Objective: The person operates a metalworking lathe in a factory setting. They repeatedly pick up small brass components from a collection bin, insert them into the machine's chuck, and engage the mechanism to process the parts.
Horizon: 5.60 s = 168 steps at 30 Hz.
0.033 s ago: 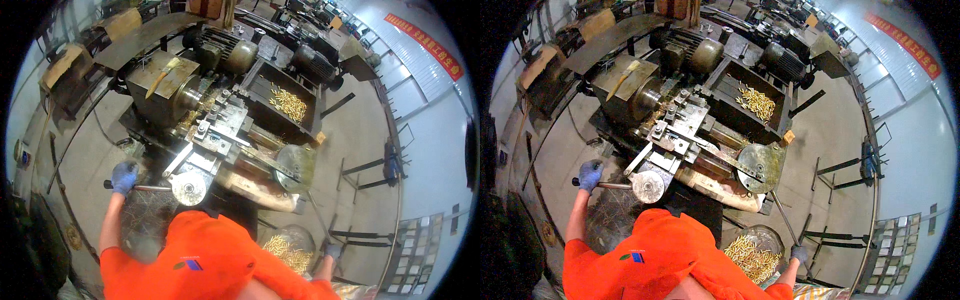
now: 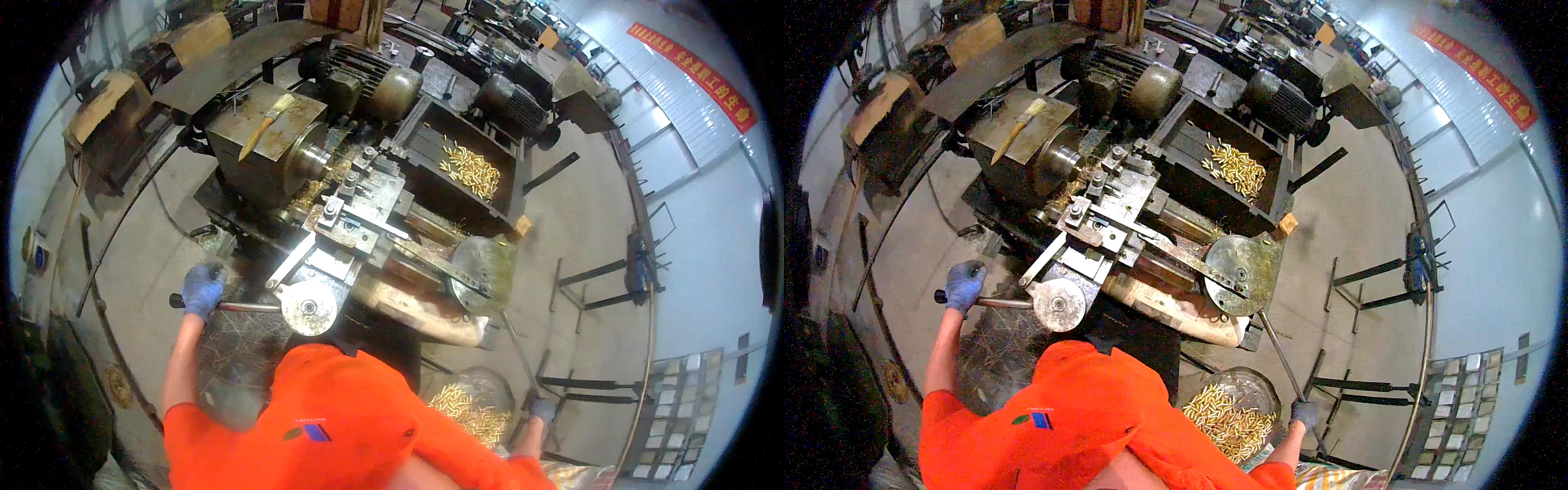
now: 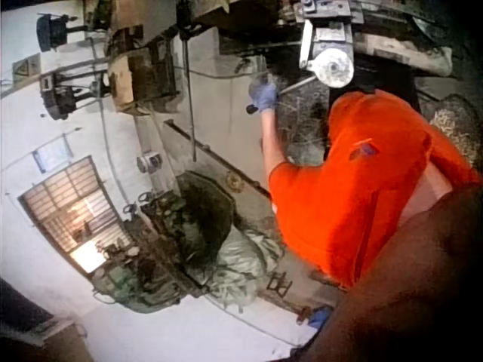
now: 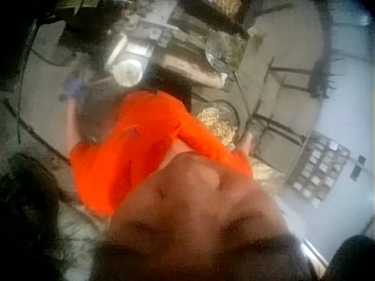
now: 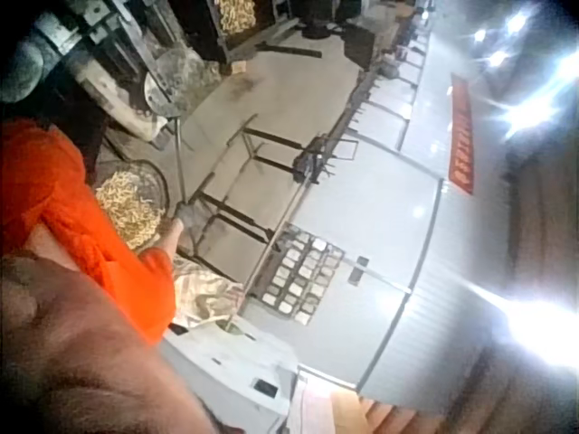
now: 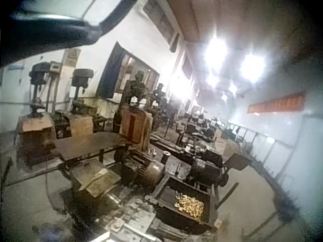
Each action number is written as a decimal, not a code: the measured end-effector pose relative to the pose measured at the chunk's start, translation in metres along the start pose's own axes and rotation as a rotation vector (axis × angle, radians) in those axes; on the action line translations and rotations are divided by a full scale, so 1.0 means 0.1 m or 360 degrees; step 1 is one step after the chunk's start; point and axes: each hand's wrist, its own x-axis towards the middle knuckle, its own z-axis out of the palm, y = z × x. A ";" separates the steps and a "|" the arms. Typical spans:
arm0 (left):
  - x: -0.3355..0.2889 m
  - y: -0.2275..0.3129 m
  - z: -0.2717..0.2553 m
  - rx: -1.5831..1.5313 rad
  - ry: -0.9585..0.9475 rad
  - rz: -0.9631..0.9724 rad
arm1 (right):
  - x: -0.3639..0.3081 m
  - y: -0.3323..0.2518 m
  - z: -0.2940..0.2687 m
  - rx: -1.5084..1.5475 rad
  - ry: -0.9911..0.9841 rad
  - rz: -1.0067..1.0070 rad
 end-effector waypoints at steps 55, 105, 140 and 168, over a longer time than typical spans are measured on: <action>0.03 0.02 -0.04 -0.0013 0.0036 0.0108 | -0.40 0.20 0.20 -0.0046 -0.0174 0.0154; 0.02 -0.02 -0.09 0.0006 0.0024 0.0033 | -1.02 0.03 -0.08 0.0112 -0.0288 0.0254; 0.11 -0.33 0.05 -0.0211 0.0000 0.0193 | -1.42 -0.71 -0.49 0.0749 0.0111 -0.0146; -1.09 -0.72 -0.13 -0.0707 -0.0356 -0.1069 | 1.90 -2.25 -0.54 0.0213 0.0449 -0.0706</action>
